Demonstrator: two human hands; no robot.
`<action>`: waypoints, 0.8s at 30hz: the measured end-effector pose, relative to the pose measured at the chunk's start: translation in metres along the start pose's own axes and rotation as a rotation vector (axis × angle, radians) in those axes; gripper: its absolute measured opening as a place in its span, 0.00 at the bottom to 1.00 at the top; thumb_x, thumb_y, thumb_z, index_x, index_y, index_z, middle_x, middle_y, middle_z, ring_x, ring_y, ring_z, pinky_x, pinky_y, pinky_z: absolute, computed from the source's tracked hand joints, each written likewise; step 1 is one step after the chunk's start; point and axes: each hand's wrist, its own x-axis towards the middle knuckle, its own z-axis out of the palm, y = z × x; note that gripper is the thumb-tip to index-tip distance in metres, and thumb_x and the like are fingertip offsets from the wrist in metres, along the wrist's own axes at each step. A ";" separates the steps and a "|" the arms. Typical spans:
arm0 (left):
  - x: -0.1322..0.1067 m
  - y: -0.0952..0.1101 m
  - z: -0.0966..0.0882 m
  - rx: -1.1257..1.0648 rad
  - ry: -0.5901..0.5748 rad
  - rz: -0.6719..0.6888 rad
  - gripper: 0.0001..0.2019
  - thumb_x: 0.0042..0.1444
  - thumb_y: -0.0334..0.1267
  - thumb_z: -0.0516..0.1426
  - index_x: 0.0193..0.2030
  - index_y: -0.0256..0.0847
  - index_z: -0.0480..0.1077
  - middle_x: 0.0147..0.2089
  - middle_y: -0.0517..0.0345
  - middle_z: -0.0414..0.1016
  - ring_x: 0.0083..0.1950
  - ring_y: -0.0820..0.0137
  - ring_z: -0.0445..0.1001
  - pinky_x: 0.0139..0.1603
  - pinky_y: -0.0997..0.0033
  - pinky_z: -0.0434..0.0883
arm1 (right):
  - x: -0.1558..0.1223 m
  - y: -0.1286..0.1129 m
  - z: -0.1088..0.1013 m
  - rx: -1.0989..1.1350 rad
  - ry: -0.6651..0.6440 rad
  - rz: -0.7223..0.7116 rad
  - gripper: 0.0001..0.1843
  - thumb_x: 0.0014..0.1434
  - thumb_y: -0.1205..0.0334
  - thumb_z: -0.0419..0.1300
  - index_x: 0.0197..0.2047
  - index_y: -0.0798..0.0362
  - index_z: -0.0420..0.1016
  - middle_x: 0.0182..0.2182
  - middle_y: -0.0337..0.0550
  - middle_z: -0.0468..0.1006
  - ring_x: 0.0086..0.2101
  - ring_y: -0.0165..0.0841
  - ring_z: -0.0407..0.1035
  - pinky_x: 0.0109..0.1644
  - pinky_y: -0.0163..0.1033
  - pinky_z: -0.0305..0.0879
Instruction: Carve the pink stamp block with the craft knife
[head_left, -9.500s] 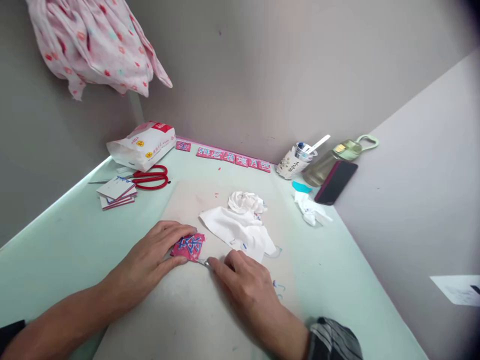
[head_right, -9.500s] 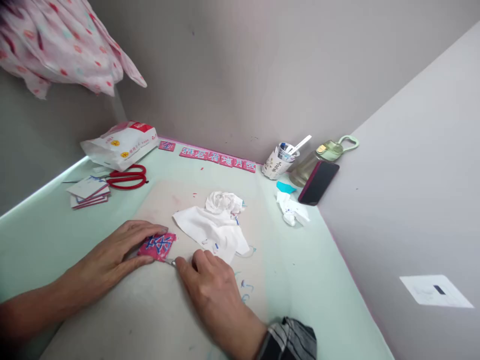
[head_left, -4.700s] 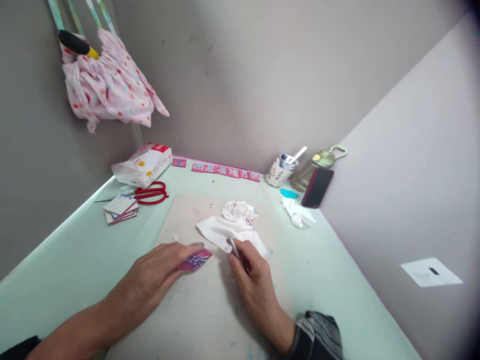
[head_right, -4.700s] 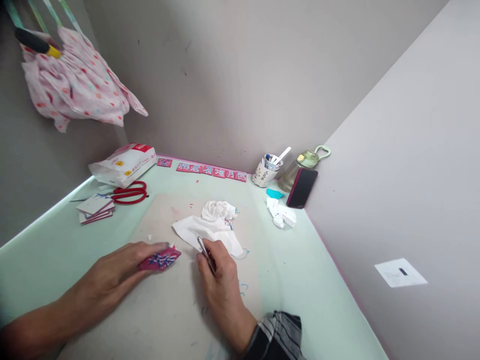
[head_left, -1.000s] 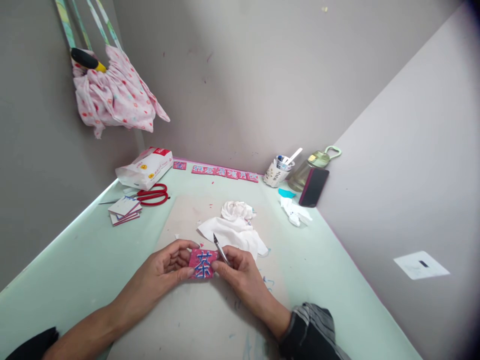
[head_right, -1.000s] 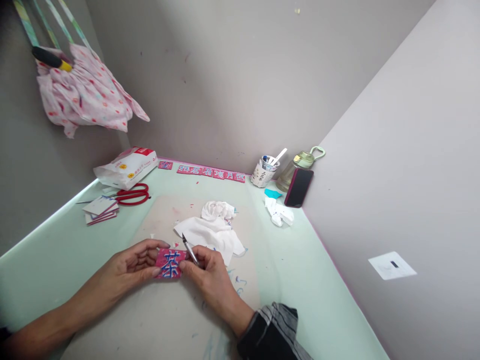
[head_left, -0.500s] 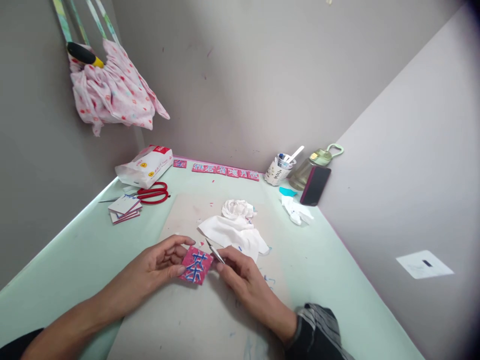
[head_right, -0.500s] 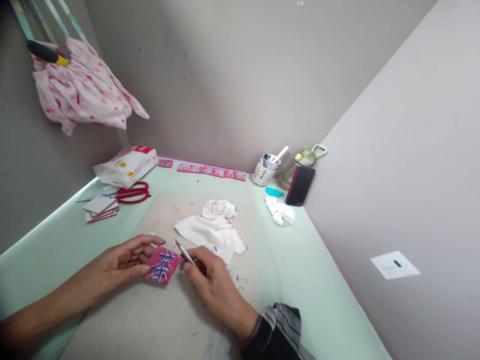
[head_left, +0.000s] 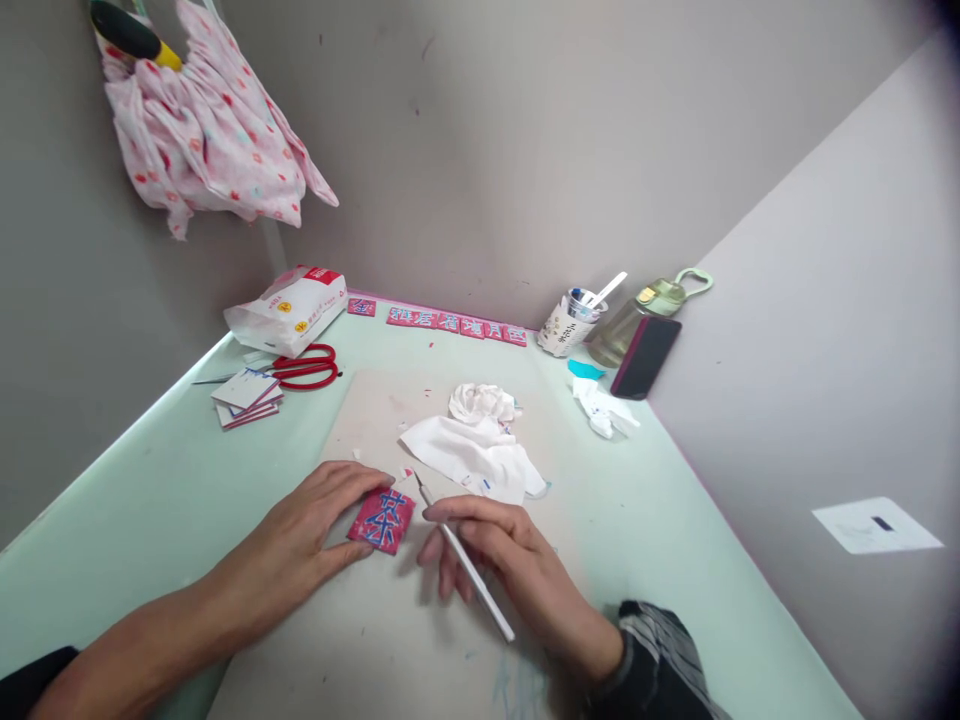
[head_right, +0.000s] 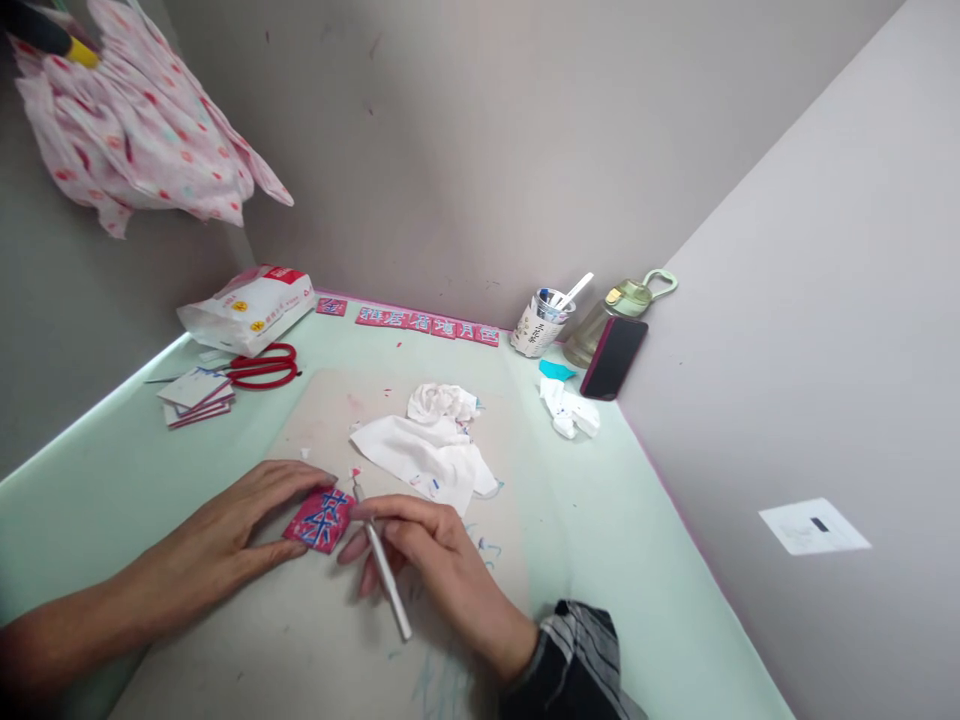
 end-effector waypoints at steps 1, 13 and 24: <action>0.000 0.000 0.000 -0.007 0.003 -0.002 0.20 0.61 0.41 0.58 0.60 0.52 0.67 0.61 0.55 0.70 0.64 0.56 0.65 0.65 0.53 0.64 | 0.001 0.001 0.000 0.051 0.005 -0.005 0.14 0.66 0.58 0.57 0.50 0.53 0.77 0.36 0.47 0.81 0.29 0.30 0.73 0.31 0.35 0.64; 0.000 -0.004 0.004 -0.031 0.018 -0.010 0.21 0.59 0.44 0.60 0.59 0.54 0.67 0.59 0.60 0.72 0.62 0.57 0.67 0.63 0.59 0.65 | -0.008 -0.003 0.007 -0.624 0.242 -0.332 0.14 0.70 0.60 0.53 0.44 0.49 0.81 0.35 0.44 0.78 0.36 0.34 0.71 0.41 0.40 0.67; 0.001 -0.005 0.004 0.002 -0.003 -0.011 0.21 0.60 0.43 0.60 0.59 0.53 0.66 0.60 0.58 0.71 0.62 0.57 0.66 0.64 0.58 0.64 | -0.004 0.010 0.002 -0.767 0.318 -0.330 0.09 0.66 0.62 0.57 0.43 0.51 0.80 0.31 0.43 0.79 0.31 0.34 0.72 0.38 0.40 0.69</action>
